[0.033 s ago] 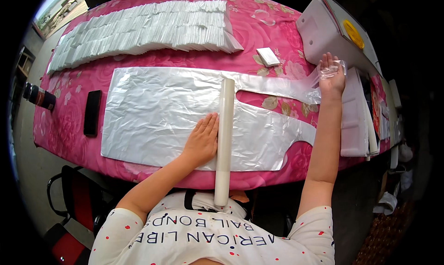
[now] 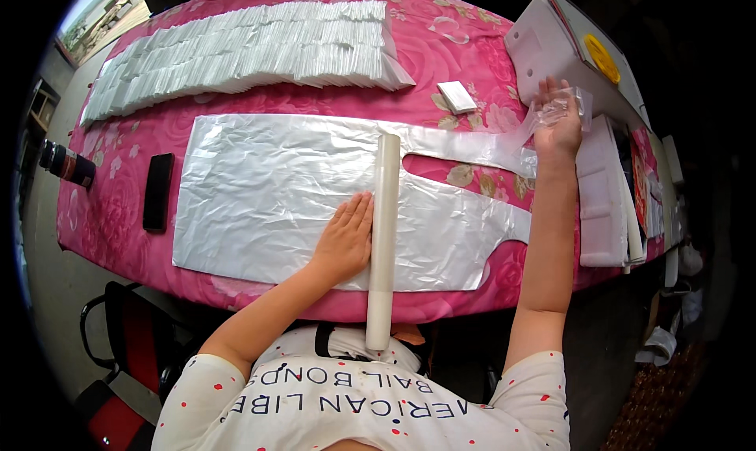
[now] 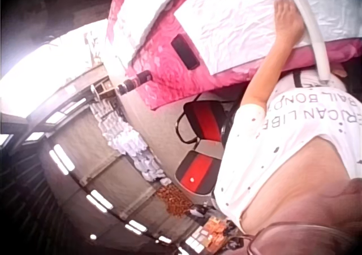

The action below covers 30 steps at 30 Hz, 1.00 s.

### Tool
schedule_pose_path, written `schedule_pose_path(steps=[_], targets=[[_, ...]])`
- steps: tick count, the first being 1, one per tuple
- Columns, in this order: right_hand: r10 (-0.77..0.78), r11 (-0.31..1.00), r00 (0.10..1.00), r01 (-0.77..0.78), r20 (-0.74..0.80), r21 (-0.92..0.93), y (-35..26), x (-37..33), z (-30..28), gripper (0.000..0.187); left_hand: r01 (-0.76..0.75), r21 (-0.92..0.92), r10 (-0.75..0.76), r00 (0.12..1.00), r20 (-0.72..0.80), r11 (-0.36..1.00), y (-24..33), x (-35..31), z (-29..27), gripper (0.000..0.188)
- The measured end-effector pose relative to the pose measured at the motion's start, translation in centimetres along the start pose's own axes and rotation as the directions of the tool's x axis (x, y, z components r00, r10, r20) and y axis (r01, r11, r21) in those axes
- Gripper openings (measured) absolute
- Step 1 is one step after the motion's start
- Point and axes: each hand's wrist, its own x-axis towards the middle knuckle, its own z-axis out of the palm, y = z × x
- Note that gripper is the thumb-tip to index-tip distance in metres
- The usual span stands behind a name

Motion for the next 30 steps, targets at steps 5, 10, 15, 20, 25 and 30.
schedule_pose_path(steps=[5, 10, 15, 20, 25, 30], targets=[[0.065, 0.996, 0.776, -0.009, 0.627, -0.092, 8.4, -16.1, 14.6, 0.044, -0.007, -0.026, 0.010, 0.996, 0.092, 1.000, -0.5, 0.1, 0.2, 0.055], [0.377, 0.879, 0.563, 0.032, 0.735, -0.476, 19.1, -28.4, 20.3, 0.038, -0.050, 0.079, 0.051, 0.998, -0.020, 0.996, -0.8, 0.3, 2.0, 0.054], [0.392, 0.784, 0.552, 0.218, 0.736, -0.581, 26.4, -34.5, 20.4, 0.044, -0.013, -0.001, 0.013, 0.998, -0.054, 1.000, -0.1, 0.1, 1.0, 0.053], [0.461, 0.749, 0.423, 0.287, 0.781, -0.597, 24.3, -34.3, 18.0, 0.053, -0.014, -0.004, 0.014, 0.997, -0.081, 1.000, -0.5, -0.2, 1.6, 0.053], [0.334, 0.776, 0.425, 0.382, 0.841, -0.501, 16.8, -29.5, 12.1, 0.050, -0.009, -0.105, 0.000, 0.996, -0.085, 0.994, -0.3, 0.1, 0.7, 0.054], [0.162, 0.619, 0.551, 0.590, 0.819, -0.519, 11.5, -25.5, 3.3, 0.040, -0.162, -0.628, -0.077, 0.939, -0.335, 0.761, -1.8, -0.4, -1.0, 0.048]])
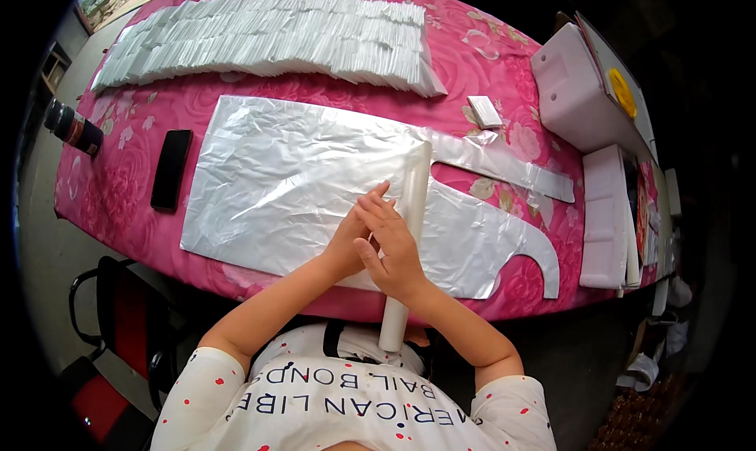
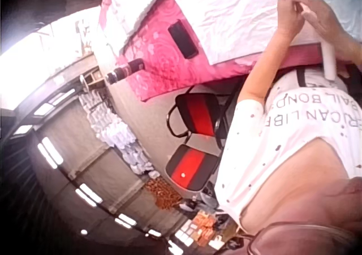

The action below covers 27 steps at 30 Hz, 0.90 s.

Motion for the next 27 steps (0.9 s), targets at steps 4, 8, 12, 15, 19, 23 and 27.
schedule_pose_path(steps=[4, 8, 12, 15, 19, 23, 27], targets=[[0.049, 0.972, 0.998, -0.054, -0.027, -0.228, 2.2, -4.5, -4.2, 0.040, 0.264, -0.278, -0.267, 0.963, 0.025, 0.924, 0.4, 3.7, -1.3, 0.033], [0.083, 0.960, 0.996, -0.072, 0.029, -0.272, 3.9, -6.9, -5.6, 0.043, 0.600, -0.701, -0.698, 0.687, 0.204, 0.386, -1.2, 8.9, -0.1, 0.055], [0.049, 0.943, 0.986, 0.008, 0.162, -0.333, 4.9, -7.1, -6.1, 0.048, 0.577, -0.816, -0.760, 0.540, 0.361, 0.022, -2.1, 9.9, 0.2, 0.065], [0.012, 0.907, 0.962, 0.104, 0.272, -0.408, 5.6, -6.5, -6.2, 0.054, 0.626, -0.775, -0.773, 0.533, 0.344, 0.087, -1.3, 10.1, -0.4, 0.060], [-0.057, 0.888, 0.927, 0.216, 0.371, -0.405, 5.6, -3.9, -3.9, 0.059, 0.626, -0.657, -0.719, 0.671, 0.179, 0.421, -1.9, 8.6, -3.5, 0.050], [-0.228, 0.904, 0.857, 0.362, 0.462, -0.225, 1.4, 1.1, 3.8, 0.060, 0.581, -0.588, -0.683, 0.727, 0.064, 0.563, -1.3, 4.8, -10.8, 0.044], [-0.525, 0.847, 0.725, 0.396, 0.446, 0.354, -4.0, 3.5, 8.2, 0.053, 0.581, -0.528, -0.723, 0.684, -0.096, 0.619, 0.2, -1.6, -18.4, 0.045]])
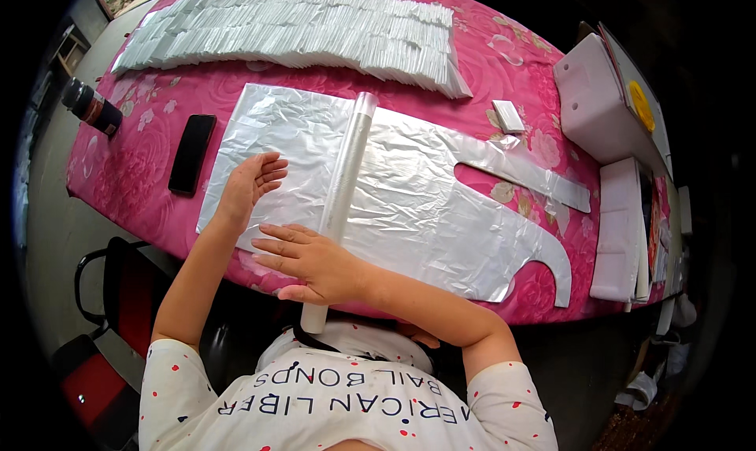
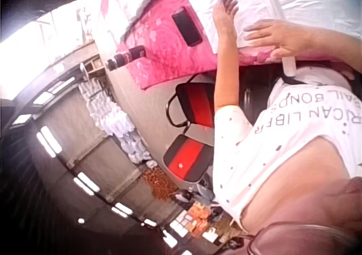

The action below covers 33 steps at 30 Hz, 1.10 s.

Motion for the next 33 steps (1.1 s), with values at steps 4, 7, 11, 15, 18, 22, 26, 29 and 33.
schedule_pose_path(steps=[4, 7, 11, 15, 18, 22, 26, 29, 33], targets=[[0.162, 0.981, 0.981, -0.172, -0.104, -0.091, 2.8, -0.2, -2.8, 0.049, -0.017, 0.049, 0.027, 0.978, -0.207, 0.999, -1.0, -6.6, -7.5, 0.042], [0.236, 0.886, 0.971, -0.228, -0.031, -0.402, 7.1, -0.6, -3.7, 0.052, -0.001, 0.051, 0.015, 0.959, -0.282, 0.999, -2.7, -11.0, -10.1, 0.039], [0.133, 0.873, 0.983, -0.055, 0.127, -0.485, 9.1, 3.0, -3.1, 0.057, 0.021, 0.085, 0.004, 0.957, -0.289, 0.996, -5.0, -14.1, -9.4, 0.035], [0.137, 0.862, 0.977, -0.036, 0.164, -0.505, 10.6, 9.3, 0.3, 0.056, -0.067, 0.355, 0.160, 0.958, -0.239, 0.933, -5.1, -14.8, -7.4, 0.030], [0.232, 0.834, 0.971, -0.165, 0.064, -0.526, 10.7, 14.3, 3.5, 0.052, -0.101, 0.711, 0.288, 0.946, -0.148, 0.696, -3.8, -14.6, -6.2, 0.047], [0.337, 0.781, 0.847, -0.495, -0.411, -0.380, 11.0, 17.5, 6.6, 0.052, 0.034, 0.959, 0.420, 0.894, -0.155, 0.280, -4.2, -13.7, -5.5, 0.074], [0.387, 0.777, 0.705, -0.596, -0.594, -0.201, 10.9, 17.5, 7.2, 0.064, 0.121, 0.879, 0.274, 0.923, -0.270, 0.461, -4.4, -12.9, -6.7, 0.073], [0.544, 0.775, 0.585, -0.626, -0.602, 0.092, 10.1, 16.1, 7.4, 0.080, 0.101, 0.576, 0.082, 0.956, -0.283, 0.811, -4.2, -13.2, -7.3, 0.067], [0.756, 0.650, 0.464, -0.456, -0.461, 0.608, 8.0, 14.5, 6.1, 0.079, 0.196, -0.183, -0.204, 0.979, -0.026, 0.963, -4.1, -14.2, -5.5, 0.054]])
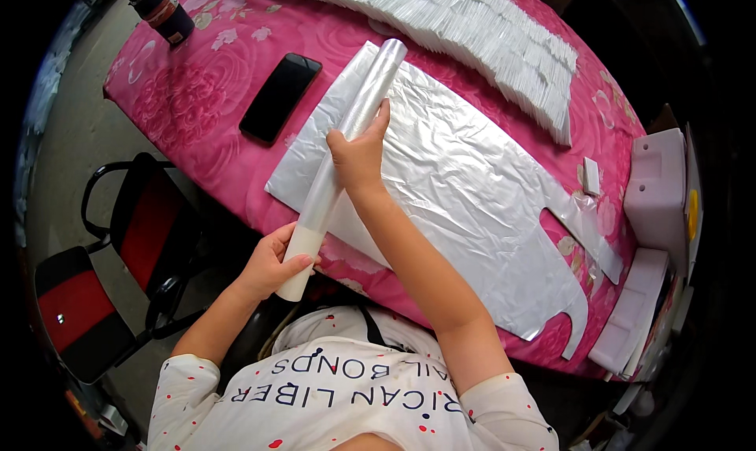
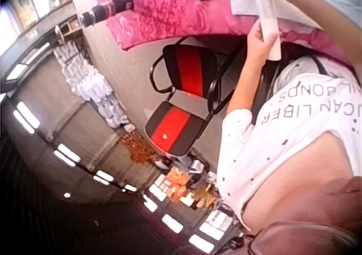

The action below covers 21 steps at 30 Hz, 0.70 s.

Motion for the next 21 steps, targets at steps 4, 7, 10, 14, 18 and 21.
schedule_pose_path(steps=[4, 7, 10, 14, 18, 21], targets=[[0.260, 0.585, 0.887, -0.459, 0.380, 0.669, -1.7, -0.9, -3.4, 0.064, 0.222, -0.603, 0.005, 0.936, 0.351, 0.766, -0.8, 0.0, 1.6, 0.071], [0.211, 0.567, 0.891, -0.446, 0.401, 0.693, -3.7, -1.8, -5.9, 0.065, 0.391, -0.597, -0.016, 0.845, 0.534, 0.701, -0.4, 0.5, 2.9, 0.074], [0.206, 0.808, 0.956, -0.286, 0.209, 0.515, -5.2, -2.7, -8.2, 0.069, 0.108, 0.032, -0.112, 0.974, 0.199, 0.994, 0.1, 1.4, 5.0, 0.062], [0.139, 0.800, 0.976, -0.212, 0.171, 0.561, -5.7, -4.4, -10.5, 0.069, 0.182, 0.108, -0.207, 0.925, 0.318, 0.977, 0.0, 1.7, 6.7, 0.060], [0.183, 0.766, 0.978, -0.205, 0.098, 0.609, -5.0, -6.3, -13.4, 0.062, 0.301, 0.170, -0.345, 0.845, 0.408, 0.938, -0.3, 2.2, 7.8, 0.061], [0.207, 0.843, 0.978, -0.158, -0.038, 0.513, -3.8, -8.5, -14.4, 0.054, -0.109, 0.224, 0.057, 0.972, 0.229, 0.969, -3.1, 3.6, 9.7, 0.060]])
